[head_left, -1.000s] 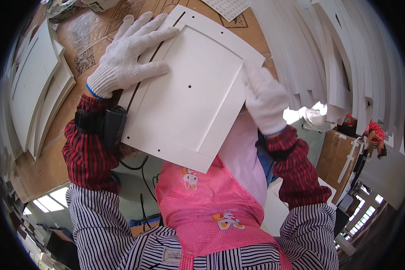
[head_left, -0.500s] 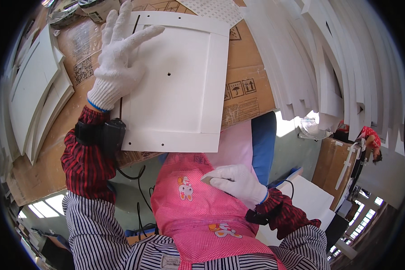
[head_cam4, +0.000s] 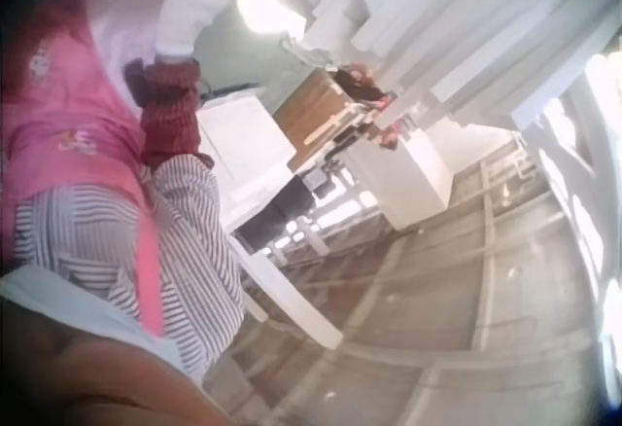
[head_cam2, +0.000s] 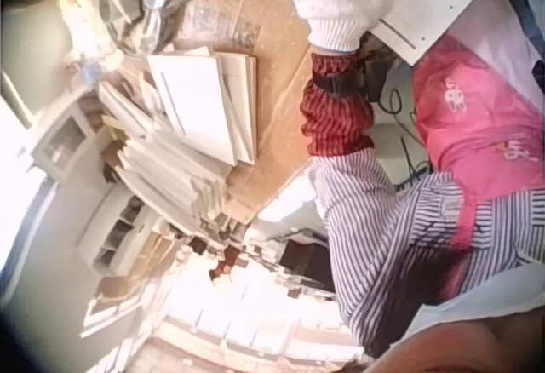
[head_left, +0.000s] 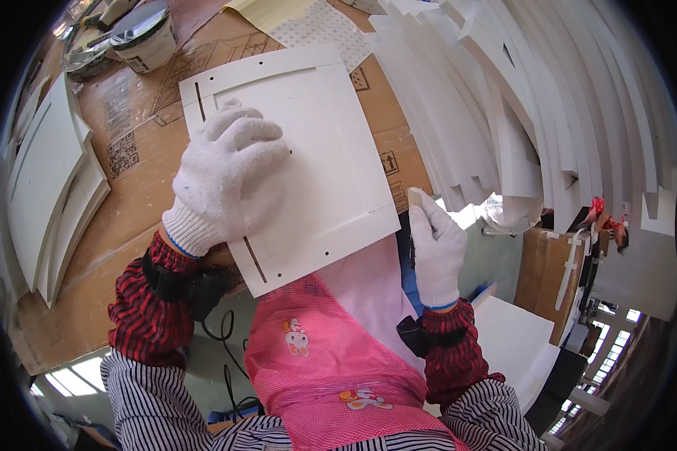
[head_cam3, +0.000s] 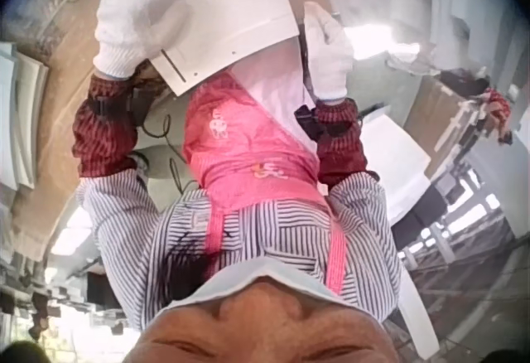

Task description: Using a scraper or putty knife to clean or smooth the edges and corners of a white wooden cabinet door panel.

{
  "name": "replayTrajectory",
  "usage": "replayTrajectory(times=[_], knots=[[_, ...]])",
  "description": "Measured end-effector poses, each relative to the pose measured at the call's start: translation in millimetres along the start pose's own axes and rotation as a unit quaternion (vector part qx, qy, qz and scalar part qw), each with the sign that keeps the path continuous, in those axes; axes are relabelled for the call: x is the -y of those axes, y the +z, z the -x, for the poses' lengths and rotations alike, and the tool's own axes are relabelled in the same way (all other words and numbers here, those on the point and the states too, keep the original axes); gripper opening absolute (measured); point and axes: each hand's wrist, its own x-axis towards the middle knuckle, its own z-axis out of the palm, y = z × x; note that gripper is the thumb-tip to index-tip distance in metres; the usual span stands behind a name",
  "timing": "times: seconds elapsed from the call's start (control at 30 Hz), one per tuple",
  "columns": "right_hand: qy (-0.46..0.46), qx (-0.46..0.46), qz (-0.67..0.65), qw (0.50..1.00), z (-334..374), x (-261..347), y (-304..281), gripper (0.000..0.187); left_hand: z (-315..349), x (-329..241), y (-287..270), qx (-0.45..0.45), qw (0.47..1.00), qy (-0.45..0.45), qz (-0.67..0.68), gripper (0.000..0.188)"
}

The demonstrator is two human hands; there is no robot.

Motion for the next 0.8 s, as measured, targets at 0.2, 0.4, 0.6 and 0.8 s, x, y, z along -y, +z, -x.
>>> replayTrajectory(times=[0.2,0.4,0.6,0.8], knots=[[-0.207,-0.009,0.305,0.929,12.8,-21.7,0.0,0.032,-0.4,4.6,4.8,0.032,0.999,-0.003,0.039,0.018],[-0.250,-0.031,0.368,0.895,20.4,-19.2,12.8,0.039,-1.9,2.6,6.7,0.015,0.998,-0.027,0.049,0.016],[-0.288,0.069,0.457,0.839,56.9,2.0,37.9,0.047,-5.1,2.5,9.5,0.019,0.998,-0.010,0.064,0.014],[-0.244,0.048,0.445,0.860,29.7,-5.6,15.3,0.046,-0.6,9.7,6.0,0.062,0.997,0.001,0.048,0.026]])
